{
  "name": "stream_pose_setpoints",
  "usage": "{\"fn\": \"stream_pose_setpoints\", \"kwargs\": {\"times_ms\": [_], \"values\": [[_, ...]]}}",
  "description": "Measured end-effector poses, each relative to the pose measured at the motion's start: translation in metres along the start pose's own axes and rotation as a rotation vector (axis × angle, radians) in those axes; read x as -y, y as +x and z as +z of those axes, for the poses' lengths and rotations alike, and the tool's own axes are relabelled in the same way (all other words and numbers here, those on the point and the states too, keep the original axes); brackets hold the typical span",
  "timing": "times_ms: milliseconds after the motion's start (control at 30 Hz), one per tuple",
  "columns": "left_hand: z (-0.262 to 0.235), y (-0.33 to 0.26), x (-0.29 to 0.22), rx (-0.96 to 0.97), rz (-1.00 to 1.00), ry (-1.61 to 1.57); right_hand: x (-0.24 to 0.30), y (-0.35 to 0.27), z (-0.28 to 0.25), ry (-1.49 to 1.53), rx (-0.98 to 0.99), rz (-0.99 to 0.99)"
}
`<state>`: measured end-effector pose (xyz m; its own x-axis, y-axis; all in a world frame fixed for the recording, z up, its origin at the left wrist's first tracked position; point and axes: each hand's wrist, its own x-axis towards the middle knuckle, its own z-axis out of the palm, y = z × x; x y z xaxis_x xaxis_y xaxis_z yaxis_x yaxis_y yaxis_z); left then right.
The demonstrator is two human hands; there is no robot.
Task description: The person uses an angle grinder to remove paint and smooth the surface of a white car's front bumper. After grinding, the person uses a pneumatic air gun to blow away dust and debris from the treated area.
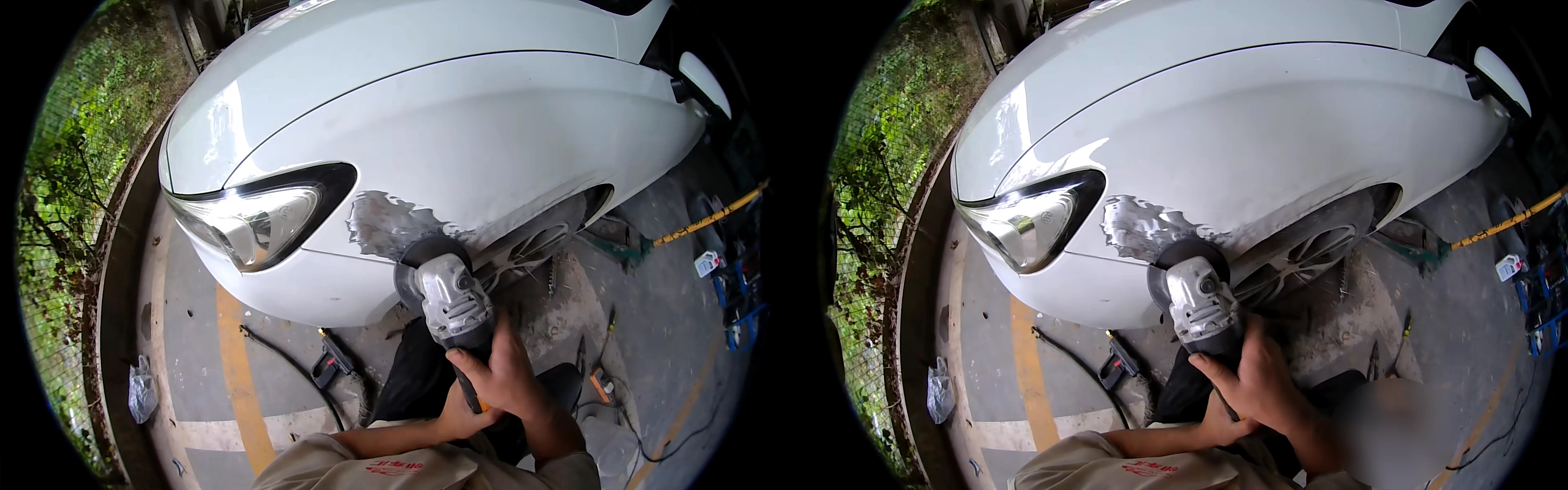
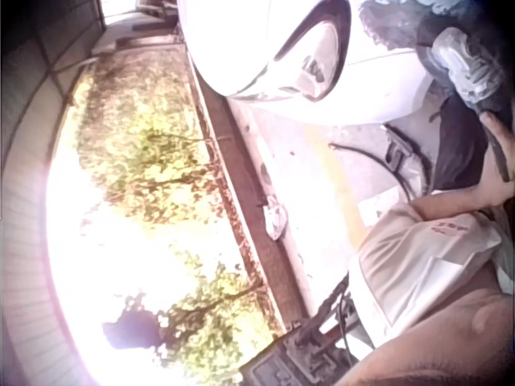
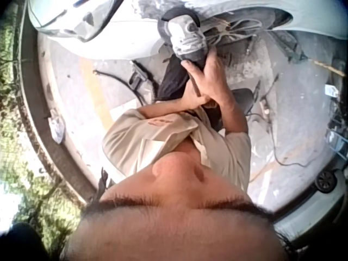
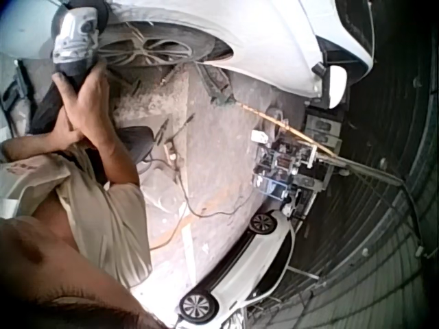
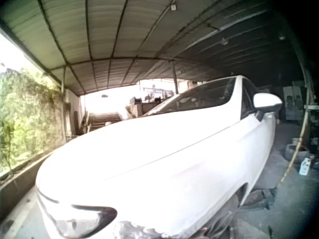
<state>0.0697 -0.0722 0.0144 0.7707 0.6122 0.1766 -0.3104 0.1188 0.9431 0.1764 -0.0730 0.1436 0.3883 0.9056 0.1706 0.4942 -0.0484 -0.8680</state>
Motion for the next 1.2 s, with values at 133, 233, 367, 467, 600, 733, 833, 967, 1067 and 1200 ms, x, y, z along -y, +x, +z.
{"fn": "stream_pose_setpoints", "kwargs": {"times_ms": [133, 233, 367, 467, 600, 733, 833, 967, 1067, 1200], "values": [[0.003, -0.001, -0.002, -0.019, -0.01, -0.012, -0.001, -0.001, 0.001, -0.037, -0.011, -0.062], [0.002, 0.001, -0.003, -0.014, 0.002, 0.002, -0.001, 0.0, 0.001, -0.04, -0.008, -0.065], [0.002, 0.002, -0.006, -0.027, 0.044, 0.023, -0.005, -0.001, 0.003, -0.035, -0.021, -0.063], [-0.002, -0.002, -0.004, 0.008, -0.025, 0.028, -0.003, -0.003, 0.003, 0.023, -0.025, -0.011], [-0.003, -0.016, 0.006, -0.024, -0.021, 0.023, -0.004, -0.012, 0.011, -0.087, 0.046, 0.035], [-0.013, -0.014, 0.007, -0.037, -0.012, 0.035, -0.006, -0.005, 0.016, -0.038, 0.047, 0.004], [-0.01, -0.015, -0.003, -0.024, -0.042, 0.021, -0.008, -0.005, 0.012, 0.0, 0.061, 0.035], [-0.008, -0.009, -0.006, -0.005, -0.042, 0.016, -0.009, -0.007, 0.011, 0.011, 0.046, 0.041], [-0.007, -0.017, 0.004, 0.018, -0.082, 0.039, -0.008, -0.008, 0.008, 0.023, 0.062, 0.046], [-0.003, -0.02, -0.004, -0.021, -0.009, 0.07, -0.013, -0.017, 0.012, 0.007, 0.049, 0.02]]}}
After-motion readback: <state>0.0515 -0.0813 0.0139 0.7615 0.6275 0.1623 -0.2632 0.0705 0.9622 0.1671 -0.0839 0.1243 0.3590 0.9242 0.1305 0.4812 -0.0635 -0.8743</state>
